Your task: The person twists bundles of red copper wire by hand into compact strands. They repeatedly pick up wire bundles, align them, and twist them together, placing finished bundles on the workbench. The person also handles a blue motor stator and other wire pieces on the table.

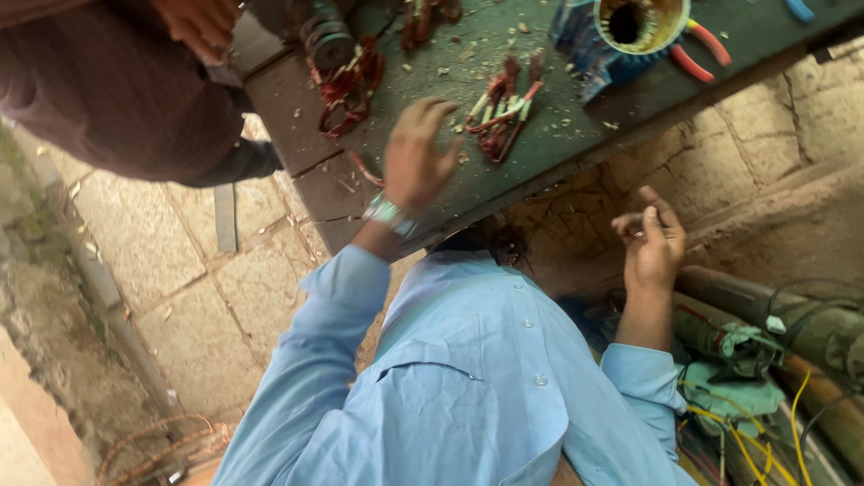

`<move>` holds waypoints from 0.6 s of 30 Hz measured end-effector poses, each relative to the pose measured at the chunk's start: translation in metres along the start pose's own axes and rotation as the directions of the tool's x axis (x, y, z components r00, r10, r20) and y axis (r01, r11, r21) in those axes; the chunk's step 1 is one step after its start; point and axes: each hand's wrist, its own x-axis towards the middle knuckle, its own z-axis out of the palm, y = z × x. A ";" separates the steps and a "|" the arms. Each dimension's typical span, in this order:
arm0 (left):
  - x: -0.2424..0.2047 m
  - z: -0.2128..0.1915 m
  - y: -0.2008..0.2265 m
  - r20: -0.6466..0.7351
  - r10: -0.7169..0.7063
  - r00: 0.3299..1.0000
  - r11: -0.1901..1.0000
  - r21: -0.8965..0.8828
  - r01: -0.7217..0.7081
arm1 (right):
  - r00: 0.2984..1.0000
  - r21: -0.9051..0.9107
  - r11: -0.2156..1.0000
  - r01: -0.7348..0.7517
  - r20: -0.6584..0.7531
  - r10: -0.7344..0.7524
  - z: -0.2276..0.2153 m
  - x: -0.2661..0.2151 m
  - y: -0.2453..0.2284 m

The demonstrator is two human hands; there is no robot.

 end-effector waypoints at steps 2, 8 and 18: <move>0.022 0.032 0.007 0.126 0.015 0.992 0.996 0.088 -0.026 | 0.999 -0.005 1.000 0.014 -0.035 -0.014 -0.006 -0.007 -0.009; 0.053 0.085 0.011 0.296 -0.094 0.951 0.968 0.251 0.018 | 0.997 0.007 0.998 0.063 -0.045 -0.063 -0.005 -0.014 -0.026; 0.072 0.049 -0.054 0.061 -0.195 0.979 0.968 -0.147 0.202 | 0.997 0.017 0.997 0.069 -0.022 -0.069 -0.009 -0.006 -0.032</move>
